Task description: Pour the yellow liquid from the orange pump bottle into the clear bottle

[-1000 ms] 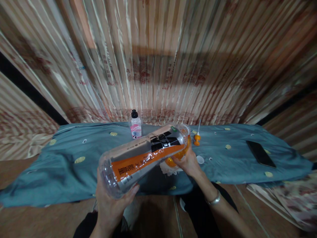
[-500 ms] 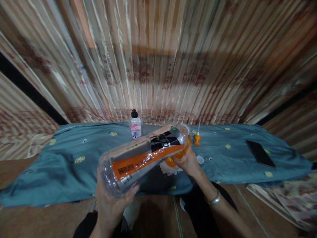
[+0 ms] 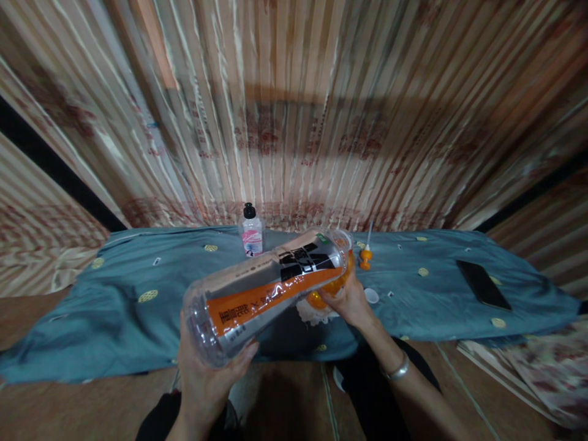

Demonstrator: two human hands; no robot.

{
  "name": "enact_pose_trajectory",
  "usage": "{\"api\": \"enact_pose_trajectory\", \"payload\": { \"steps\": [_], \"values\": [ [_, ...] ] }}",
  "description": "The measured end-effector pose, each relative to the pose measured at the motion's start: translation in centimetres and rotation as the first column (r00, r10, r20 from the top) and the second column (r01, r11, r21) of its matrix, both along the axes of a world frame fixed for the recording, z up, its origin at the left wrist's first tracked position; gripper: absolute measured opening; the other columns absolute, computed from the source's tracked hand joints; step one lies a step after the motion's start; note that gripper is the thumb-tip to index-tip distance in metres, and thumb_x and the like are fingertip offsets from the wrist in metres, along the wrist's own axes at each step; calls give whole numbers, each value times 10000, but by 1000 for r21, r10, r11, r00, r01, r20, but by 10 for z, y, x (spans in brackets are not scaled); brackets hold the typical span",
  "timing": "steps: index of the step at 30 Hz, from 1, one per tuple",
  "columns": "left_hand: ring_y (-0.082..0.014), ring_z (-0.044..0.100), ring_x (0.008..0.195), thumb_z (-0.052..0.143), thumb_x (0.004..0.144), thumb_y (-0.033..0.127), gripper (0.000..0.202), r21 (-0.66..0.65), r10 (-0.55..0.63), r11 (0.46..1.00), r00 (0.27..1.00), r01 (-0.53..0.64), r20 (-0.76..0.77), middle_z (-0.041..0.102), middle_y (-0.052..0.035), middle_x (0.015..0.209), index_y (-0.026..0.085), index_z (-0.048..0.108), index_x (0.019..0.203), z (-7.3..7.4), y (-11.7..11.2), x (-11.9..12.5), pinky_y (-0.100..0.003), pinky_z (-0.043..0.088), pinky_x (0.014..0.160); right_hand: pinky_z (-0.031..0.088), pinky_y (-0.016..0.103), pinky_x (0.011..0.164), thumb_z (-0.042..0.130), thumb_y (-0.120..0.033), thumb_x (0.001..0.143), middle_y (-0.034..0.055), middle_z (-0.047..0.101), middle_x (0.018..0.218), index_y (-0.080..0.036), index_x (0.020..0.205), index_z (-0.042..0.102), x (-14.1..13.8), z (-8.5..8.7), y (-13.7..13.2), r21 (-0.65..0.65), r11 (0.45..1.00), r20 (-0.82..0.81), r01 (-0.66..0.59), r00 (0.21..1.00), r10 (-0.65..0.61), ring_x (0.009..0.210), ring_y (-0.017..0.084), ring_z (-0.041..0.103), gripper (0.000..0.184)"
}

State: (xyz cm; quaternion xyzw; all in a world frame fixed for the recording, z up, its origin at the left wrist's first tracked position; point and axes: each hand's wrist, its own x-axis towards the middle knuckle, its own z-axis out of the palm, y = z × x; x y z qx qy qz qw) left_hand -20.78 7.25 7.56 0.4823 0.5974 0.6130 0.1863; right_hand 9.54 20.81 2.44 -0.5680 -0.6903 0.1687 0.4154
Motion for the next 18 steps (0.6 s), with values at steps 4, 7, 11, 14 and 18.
{"api": "enact_pose_trajectory", "payload": {
  "steps": [4, 7, 11, 14, 18],
  "values": [
    [-354, 804, 1009, 1009, 652, 530, 686, -3, 5, 1000, 1000, -5, -20, 790, -87, 1000, 196, 759, 1196, -7, -1, -3, -571, 686, 982, 676, 578, 960, 777, -531, 769, 224, 776, 1359, -167, 1562, 412, 0, 1, 0, -1, 1000, 8, 7, 1000, -7, 1201, 444, 796, 946],
    [-347, 795, 1008, 1007, 669, 513, 649, 0, 5, 1000, 1000, -5, -16, 770, -83, 982, 195, 757, 1176, -11, -2, -5, -575, 676, 1003, 674, 583, 964, 776, -516, 765, 227, 776, 1350, -165, 1545, 432, -1, 0, 0, 10, 1000, 10, 7, 1000, -7, 1192, 443, 798, 922],
    [-339, 785, 1008, 997, 690, 504, 578, -6, -1, 1000, 1000, 1, -5, 771, -91, 991, 190, 772, 1119, -11, -3, -5, -606, 625, 1095, 675, 577, 966, 781, -503, 757, 211, 784, 1344, -183, 1571, 413, -1, 1, 0, 5, 1000, -13, -1, 1000, 1, 1168, 431, 809, 949],
    [-357, 800, 1037, 1005, 671, 516, 643, -2, -8, 1000, 1000, 8, 3, 798, -126, 1074, 179, 775, 1168, -5, -2, -1, -576, 657, 1043, 677, 578, 952, 774, -512, 763, 213, 797, 1318, -169, 1574, 403, -1, 2, -1, -19, 1000, -22, -8, 1000, 8, 1141, 432, 817, 956],
    [-379, 806, 1104, 1009, 657, 525, 786, -6, -18, 1000, 999, 18, 44, 809, -151, 1192, 182, 739, 1312, 1, -2, 4, -558, 664, 1029, 672, 575, 971, 775, -510, 766, 206, 792, 1349, -170, 1590, 386, 0, 2, 0, -20, 1000, -26, -15, 1000, 14, 1161, 422, 813, 973]
  ]
}}
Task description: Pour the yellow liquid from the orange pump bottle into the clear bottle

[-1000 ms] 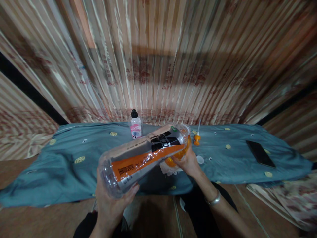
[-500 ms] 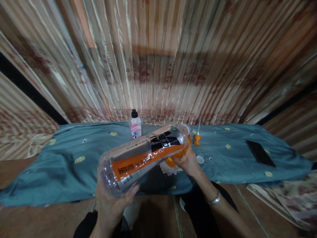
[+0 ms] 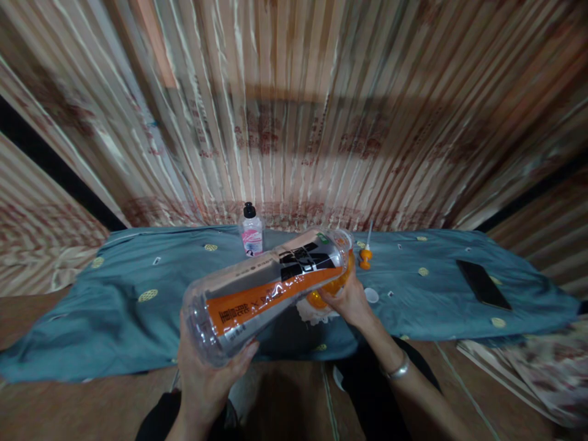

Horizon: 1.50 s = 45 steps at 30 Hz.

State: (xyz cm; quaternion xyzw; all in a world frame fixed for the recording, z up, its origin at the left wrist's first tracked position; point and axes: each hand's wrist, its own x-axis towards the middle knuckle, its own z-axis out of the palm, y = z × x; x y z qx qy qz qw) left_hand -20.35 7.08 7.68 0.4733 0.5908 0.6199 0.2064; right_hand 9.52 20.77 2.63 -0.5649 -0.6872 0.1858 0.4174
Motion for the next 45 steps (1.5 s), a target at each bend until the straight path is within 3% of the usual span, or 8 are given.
{"api": "enact_pose_trajectory", "payload": {
  "steps": [5, 10, 15, 18, 21, 31, 37, 45],
  "values": [
    [-371, 804, 1106, 993, 673, 552, 727, -8, -4, 1000, 999, 3, -34, 809, -135, 1145, 183, 754, 1252, 1, 1, -1, -553, 657, 1047, 671, 562, 956, 791, -499, 766, 210, 795, 1317, -161, 1586, 409, 0, -1, 0, 5, 1000, 11, 4, 1000, -4, 1149, 426, 814, 966],
    [-362, 816, 1047, 999, 665, 535, 645, 1, 11, 1000, 999, -11, -50, 807, -103, 1018, 193, 761, 1158, 4, 2, -4, -517, 699, 944, 667, 563, 977, 792, -485, 766, 209, 778, 1367, -167, 1614, 376, 0, 0, -1, 18, 1000, 10, 1, 1000, -1, 1183, 423, 805, 996],
    [-346, 800, 984, 1013, 612, 598, 630, 12, 61, 998, 998, -61, -23, 778, -75, 938, 207, 763, 1039, 14, 1, 10, -555, 679, 991, 673, 564, 948, 793, -498, 760, 188, 803, 1306, -186, 1568, 412, 0, 0, 0, 10, 1000, 3, 6, 1000, -6, 1126, 417, 819, 946],
    [-355, 794, 1029, 1003, 597, 652, 678, 34, 150, 988, 989, -150, 8, 785, -84, 1001, 218, 756, 1056, 19, 2, 18, -563, 672, 1007, 668, 573, 969, 787, -500, 762, 213, 791, 1332, -163, 1572, 402, -1, 0, 0, 17, 1000, 5, 3, 1000, -3, 1156, 425, 811, 959],
    [-365, 813, 984, 1029, 551, 612, 777, -25, 62, 998, 997, -61, 36, 812, -95, 1035, 223, 750, 1163, 20, 2, 17, -534, 709, 882, 668, 575, 971, 787, -504, 768, 213, 789, 1342, -165, 1586, 390, 0, 0, 0, 18, 1000, 1, 1, 1000, -1, 1159, 424, 811, 971],
    [-417, 818, 1089, 1024, 601, 556, 789, -41, -8, 999, 999, 9, 36, 830, -116, 1069, 201, 736, 1243, 12, 3, 4, -557, 701, 947, 674, 559, 959, 796, -496, 762, 189, 792, 1340, -186, 1596, 388, 0, -1, 0, 20, 1000, 7, 6, 1000, -7, 1145, 410, 816, 979],
    [-380, 815, 1068, 998, 598, 693, 720, 16, 124, 992, 988, -126, 97, 796, -80, 985, 213, 754, 1074, 26, 1, 25, -530, 698, 951, 679, 562, 950, 787, -522, 771, 191, 798, 1321, -184, 1586, 402, 0, 1, -1, 21, 1000, 28, 9, 1000, -9, 1142, 419, 817, 962],
    [-356, 809, 1047, 1006, 593, 669, 752, 13, 105, 994, 992, -106, 72, 784, -78, 989, 204, 757, 1130, 24, 2, 24, -507, 691, 952, 678, 556, 967, 780, -512, 760, 185, 798, 1332, -183, 1599, 385, -1, 3, -2, 11, 1000, 18, 10, 1000, -10, 1152, 406, 818, 984]
  ]
}}
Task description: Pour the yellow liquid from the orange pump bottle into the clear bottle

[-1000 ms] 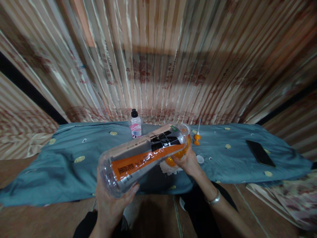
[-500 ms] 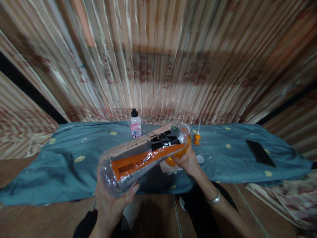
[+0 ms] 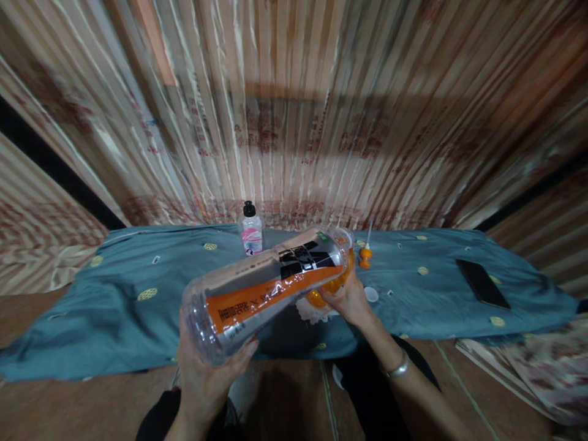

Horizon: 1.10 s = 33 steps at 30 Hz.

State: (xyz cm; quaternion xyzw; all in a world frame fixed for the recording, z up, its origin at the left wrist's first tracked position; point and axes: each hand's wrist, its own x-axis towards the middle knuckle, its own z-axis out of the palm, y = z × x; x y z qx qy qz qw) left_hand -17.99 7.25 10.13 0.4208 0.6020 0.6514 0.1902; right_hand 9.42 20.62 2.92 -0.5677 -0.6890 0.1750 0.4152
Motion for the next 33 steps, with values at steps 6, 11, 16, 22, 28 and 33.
{"api": "enact_pose_trajectory", "payload": {
  "steps": [6, 11, 16, 22, 28, 33],
  "values": [
    [-360, 812, 1033, 1002, 625, 618, 740, -11, -59, 998, 994, 58, -97, 809, -100, 1014, 202, 764, 1189, -4, 0, -10, -529, 688, 976, 669, 556, 995, 786, -498, 764, 199, 786, 1365, -174, 1576, 425, 0, 1, 0, 19, 1000, -6, -10, 1000, 10, 1199, 407, 803, 946],
    [-375, 821, 1061, 1020, 590, 578, 815, -31, -69, 997, 996, 67, -62, 830, -110, 1084, 208, 744, 1262, -8, 1, -15, -519, 701, 948, 680, 549, 975, 783, -490, 754, 187, 788, 1377, -190, 1599, 400, 0, 1, 0, 17, 1000, -25, -13, 1000, 13, 1170, 402, 816, 974],
    [-382, 838, 1047, 1002, 655, 545, 750, -37, -138, 990, 988, 136, -63, 843, -144, 1143, 187, 734, 1258, -12, 0, -20, -521, 717, 921, 683, 563, 967, 779, -508, 764, 193, 796, 1348, -179, 1582, 422, 0, 0, 0, 17, 1000, -14, 2, 1000, -2, 1163, 416, 815, 952],
    [-381, 846, 1059, 1021, 649, 528, 758, 3, -115, 993, 988, 116, -101, 845, -157, 1154, 173, 727, 1251, -12, 1, -18, -499, 720, 914, 680, 572, 961, 772, -515, 771, 199, 796, 1332, -171, 1581, 420, 0, 0, 1, 23, 1000, -11, -16, 1000, 16, 1156, 420, 814, 948],
    [-349, 824, 1058, 961, 643, 742, 757, 26, 21, 999, 1000, -21, -3, 827, -119, 1131, 208, 757, 1140, 3, -1, 7, -496, 704, 951, 678, 571, 965, 769, -528, 756, 202, 799, 1320, -165, 1574, 415, -1, 3, 0, -25, 1000, -9, 0, 1000, 0, 1173, 425, 807, 963],
    [-345, 831, 966, 979, 626, 703, 779, -17, -37, 999, 997, 36, -74, 833, -115, 1065, 191, 746, 1165, 2, 0, -3, -484, 718, 865, 674, 546, 972, 768, -534, 769, 193, 798, 1327, -169, 1563, 433, -1, 2, 0, -8, 1000, -16, -9, 1000, 9, 1177, 410, 806, 936]
  ]
}}
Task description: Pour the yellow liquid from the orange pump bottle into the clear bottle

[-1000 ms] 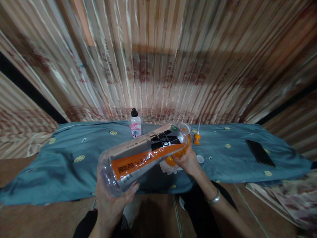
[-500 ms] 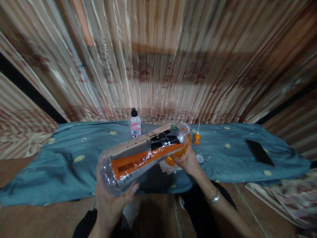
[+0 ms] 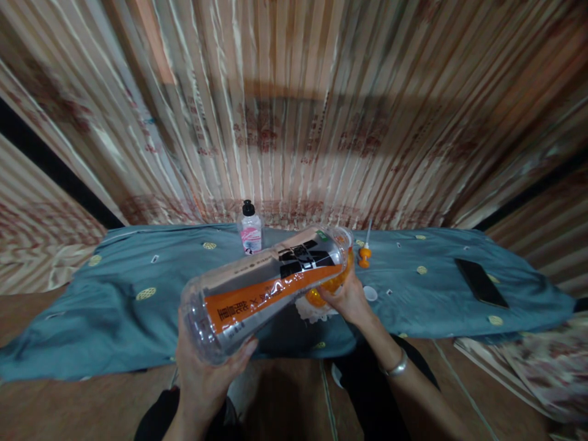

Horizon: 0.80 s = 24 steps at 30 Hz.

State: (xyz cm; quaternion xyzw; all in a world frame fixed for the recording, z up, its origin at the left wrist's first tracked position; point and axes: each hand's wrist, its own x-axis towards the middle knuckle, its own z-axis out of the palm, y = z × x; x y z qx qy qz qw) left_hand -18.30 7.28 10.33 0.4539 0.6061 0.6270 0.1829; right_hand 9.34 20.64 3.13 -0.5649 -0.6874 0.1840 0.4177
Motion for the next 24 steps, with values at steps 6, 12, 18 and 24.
{"api": "enact_pose_trajectory", "payload": {
  "steps": [6, 12, 18, 24],
  "values": [
    [-391, 793, 1148, 953, 636, 755, 850, 26, 75, 997, 997, -75, 3, 813, -136, 1161, 194, 761, 1246, -6, 0, 3, -576, 651, 1066, 672, 553, 971, 779, -529, 775, 200, 798, 1318, -153, 1591, 407, 2, -6, 2, 11, 1000, 10, 2, 1000, -2, 1177, 415, 806, 973],
    [-387, 829, 1044, 993, 665, 598, 753, 5, -68, 998, 997, 69, -48, 834, -132, 1079, 201, 769, 1265, -14, -1, -15, -552, 707, 941, 678, 564, 961, 776, -517, 783, 195, 798, 1325, -168, 1570, 432, 2, -5, 1, 28, 1000, 15, 2, 1000, -2, 1165, 421, 810, 927],
    [-372, 822, 1053, 1013, 637, 579, 786, -12, -58, 998, 998, 58, -22, 825, -131, 1104, 191, 758, 1271, -20, 0, -16, -565, 682, 1007, 674, 560, 962, 775, -510, 778, 184, 805, 1295, -177, 1565, 430, 1, -3, 0, 22, 1000, 16, 7, 1000, -7, 1168, 422, 808, 922],
    [-398, 799, 1135, 981, 648, 666, 820, 24, 15, 1000, 1000, -15, -9, 809, -154, 1179, 183, 754, 1270, -15, -1, -6, -576, 668, 1028, 672, 564, 959, 771, -528, 767, 196, 799, 1305, -166, 1569, 423, 1, -3, 0, 3, 1000, 17, 10, 1000, -10, 1158, 426, 810, 946]
  ]
}}
